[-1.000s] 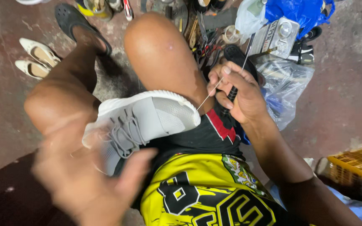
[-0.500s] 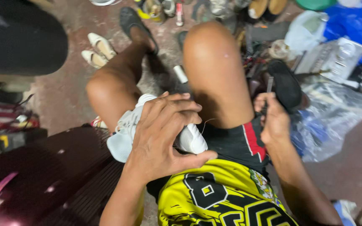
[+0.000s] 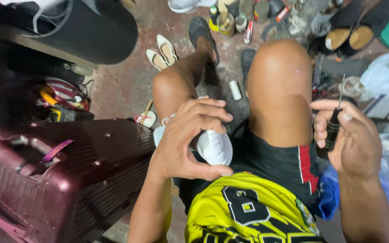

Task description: The person sits on the floor and repairs a white sneaker by stitching the sole to the upper. They use a curved awl to puncture holes, pull a white thread through with a needle, and tighten the stitches. The person finishes by cutting the thread with scissors.

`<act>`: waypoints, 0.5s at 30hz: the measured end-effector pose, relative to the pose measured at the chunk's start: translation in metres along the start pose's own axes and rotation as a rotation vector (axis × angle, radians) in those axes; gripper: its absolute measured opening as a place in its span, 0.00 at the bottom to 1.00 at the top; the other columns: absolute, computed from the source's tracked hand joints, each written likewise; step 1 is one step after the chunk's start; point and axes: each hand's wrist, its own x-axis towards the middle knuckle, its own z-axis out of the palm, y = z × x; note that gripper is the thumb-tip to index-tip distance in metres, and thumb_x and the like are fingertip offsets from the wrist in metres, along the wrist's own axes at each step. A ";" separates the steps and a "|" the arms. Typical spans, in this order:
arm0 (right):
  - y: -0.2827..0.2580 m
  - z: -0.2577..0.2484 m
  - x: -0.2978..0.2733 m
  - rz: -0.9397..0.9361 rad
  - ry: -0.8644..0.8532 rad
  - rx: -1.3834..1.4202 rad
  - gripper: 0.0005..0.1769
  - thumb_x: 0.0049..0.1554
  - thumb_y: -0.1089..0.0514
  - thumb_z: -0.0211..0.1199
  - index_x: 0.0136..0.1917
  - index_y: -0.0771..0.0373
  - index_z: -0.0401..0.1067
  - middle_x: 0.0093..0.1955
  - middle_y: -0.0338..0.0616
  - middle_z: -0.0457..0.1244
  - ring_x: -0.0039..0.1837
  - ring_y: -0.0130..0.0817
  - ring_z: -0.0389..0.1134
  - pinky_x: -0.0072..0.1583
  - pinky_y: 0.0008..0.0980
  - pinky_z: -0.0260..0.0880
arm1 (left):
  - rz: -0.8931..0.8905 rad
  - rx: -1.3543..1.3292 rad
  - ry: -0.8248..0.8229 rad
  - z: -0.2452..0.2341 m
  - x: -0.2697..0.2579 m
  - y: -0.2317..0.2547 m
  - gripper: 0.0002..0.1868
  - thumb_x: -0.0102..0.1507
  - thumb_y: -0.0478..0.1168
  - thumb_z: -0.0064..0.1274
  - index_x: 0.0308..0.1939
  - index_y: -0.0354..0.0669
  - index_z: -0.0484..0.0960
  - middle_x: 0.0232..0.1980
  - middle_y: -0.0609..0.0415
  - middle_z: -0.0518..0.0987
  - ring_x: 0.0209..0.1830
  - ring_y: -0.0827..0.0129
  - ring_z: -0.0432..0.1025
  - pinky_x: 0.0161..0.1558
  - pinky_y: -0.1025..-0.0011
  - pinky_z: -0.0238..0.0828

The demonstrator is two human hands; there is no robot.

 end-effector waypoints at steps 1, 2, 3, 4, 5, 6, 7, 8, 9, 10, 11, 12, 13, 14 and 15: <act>-0.001 0.004 0.002 -0.022 -0.028 -0.016 0.23 0.67 0.56 0.47 0.64 0.80 0.65 0.42 0.48 0.60 0.45 0.33 0.60 0.45 0.30 0.60 | 0.009 -0.018 0.010 -0.004 0.001 -0.002 0.35 0.47 0.53 0.78 0.49 0.44 0.76 0.59 0.53 0.80 0.65 0.55 0.74 0.68 0.58 0.67; -0.001 0.007 0.002 -0.026 -0.053 -0.034 0.23 0.66 0.56 0.47 0.65 0.80 0.64 0.44 0.48 0.60 0.45 0.32 0.59 0.45 0.30 0.60 | 0.034 -0.024 0.009 -0.007 0.002 -0.002 0.36 0.46 0.53 0.79 0.48 0.44 0.75 0.58 0.52 0.79 0.65 0.54 0.74 0.68 0.58 0.67; 0.000 0.011 0.001 -0.031 -0.078 -0.053 0.24 0.65 0.57 0.48 0.66 0.80 0.64 0.45 0.47 0.59 0.46 0.32 0.58 0.45 0.30 0.60 | 0.059 -0.031 0.008 -0.009 0.002 -0.004 0.37 0.45 0.53 0.79 0.48 0.44 0.74 0.58 0.52 0.78 0.65 0.54 0.73 0.68 0.58 0.67; 0.001 0.014 -0.003 -0.028 -0.100 -0.072 0.24 0.65 0.58 0.48 0.66 0.80 0.63 0.47 0.47 0.59 0.46 0.31 0.58 0.45 0.29 0.59 | 0.078 -0.042 0.004 -0.009 0.001 -0.003 0.38 0.44 0.54 0.80 0.48 0.44 0.74 0.57 0.51 0.78 0.66 0.53 0.73 0.67 0.58 0.67; 0.003 0.019 -0.005 -0.009 -0.128 -0.046 0.25 0.65 0.57 0.48 0.67 0.81 0.64 0.46 0.48 0.59 0.45 0.32 0.59 0.44 0.29 0.60 | 0.080 -0.044 0.008 -0.012 0.000 -0.003 0.38 0.44 0.53 0.80 0.48 0.44 0.73 0.57 0.51 0.78 0.65 0.54 0.73 0.68 0.58 0.67; 0.005 0.024 -0.005 0.004 -0.152 -0.021 0.26 0.65 0.57 0.48 0.67 0.81 0.64 0.46 0.48 0.60 0.44 0.32 0.59 0.44 0.29 0.60 | 0.088 -0.047 0.010 -0.014 0.002 -0.006 0.38 0.45 0.52 0.81 0.48 0.44 0.73 0.56 0.51 0.78 0.63 0.54 0.73 0.68 0.58 0.67; 0.007 0.029 -0.005 0.017 -0.177 0.004 0.27 0.65 0.56 0.47 0.67 0.81 0.65 0.45 0.49 0.60 0.43 0.32 0.60 0.44 0.29 0.60 | 0.097 -0.049 0.012 -0.016 0.003 -0.008 0.38 0.45 0.51 0.81 0.49 0.44 0.73 0.56 0.51 0.78 0.62 0.55 0.74 0.68 0.58 0.66; 0.009 0.033 -0.007 0.049 -0.180 0.033 0.28 0.65 0.55 0.46 0.67 0.82 0.65 0.45 0.49 0.61 0.44 0.32 0.60 0.44 0.29 0.61 | 0.105 -0.052 0.009 -0.017 0.003 -0.009 0.38 0.45 0.51 0.81 0.49 0.44 0.73 0.56 0.51 0.77 0.62 0.55 0.73 0.68 0.58 0.67; 0.011 0.037 -0.007 0.081 -0.183 0.063 0.29 0.65 0.54 0.45 0.66 0.82 0.66 0.44 0.49 0.61 0.44 0.32 0.61 0.44 0.28 0.61 | 0.113 -0.054 0.006 -0.017 0.002 -0.010 0.38 0.46 0.50 0.81 0.50 0.44 0.73 0.57 0.51 0.77 0.63 0.55 0.73 0.68 0.59 0.67; 0.011 0.039 -0.009 0.115 -0.186 0.090 0.30 0.65 0.52 0.44 0.66 0.82 0.66 0.43 0.49 0.62 0.44 0.32 0.62 0.44 0.28 0.62 | 0.121 -0.058 0.006 -0.017 0.001 -0.011 0.38 0.47 0.50 0.81 0.50 0.44 0.72 0.57 0.51 0.77 0.63 0.55 0.73 0.68 0.60 0.67; 0.010 0.042 -0.011 0.122 -0.185 0.054 0.29 0.65 0.53 0.45 0.66 0.82 0.66 0.44 0.49 0.62 0.44 0.32 0.61 0.44 0.28 0.61 | 0.112 -0.064 0.004 -0.017 0.001 -0.012 0.38 0.47 0.50 0.81 0.50 0.44 0.73 0.57 0.51 0.77 0.63 0.55 0.73 0.68 0.59 0.67; 0.009 0.043 -0.012 0.123 -0.185 0.017 0.29 0.65 0.54 0.45 0.67 0.82 0.66 0.44 0.49 0.62 0.45 0.32 0.61 0.45 0.29 0.61 | 0.110 -0.067 0.003 -0.017 0.001 -0.013 0.38 0.46 0.50 0.81 0.50 0.44 0.73 0.57 0.51 0.77 0.63 0.55 0.73 0.68 0.59 0.67; 0.007 0.044 -0.012 0.123 -0.186 -0.020 0.28 0.65 0.54 0.45 0.67 0.82 0.66 0.45 0.49 0.61 0.45 0.32 0.61 0.45 0.29 0.61 | 0.108 -0.070 0.002 -0.017 0.002 -0.013 0.38 0.46 0.50 0.81 0.50 0.44 0.73 0.57 0.51 0.77 0.63 0.55 0.73 0.69 0.59 0.67; 0.004 0.045 -0.010 0.103 -0.191 -0.050 0.28 0.66 0.54 0.45 0.66 0.82 0.66 0.45 0.48 0.61 0.45 0.32 0.61 0.46 0.29 0.61 | 0.117 -0.069 0.003 -0.018 0.005 -0.015 0.37 0.47 0.50 0.81 0.50 0.44 0.73 0.57 0.51 0.77 0.62 0.55 0.73 0.69 0.59 0.67; 0.003 0.045 -0.009 0.083 -0.195 -0.080 0.27 0.66 0.54 0.45 0.66 0.82 0.66 0.45 0.48 0.61 0.44 0.32 0.61 0.46 0.28 0.61 | 0.125 -0.068 0.003 -0.018 0.007 -0.016 0.37 0.47 0.50 0.81 0.50 0.44 0.73 0.57 0.51 0.77 0.62 0.56 0.73 0.69 0.59 0.67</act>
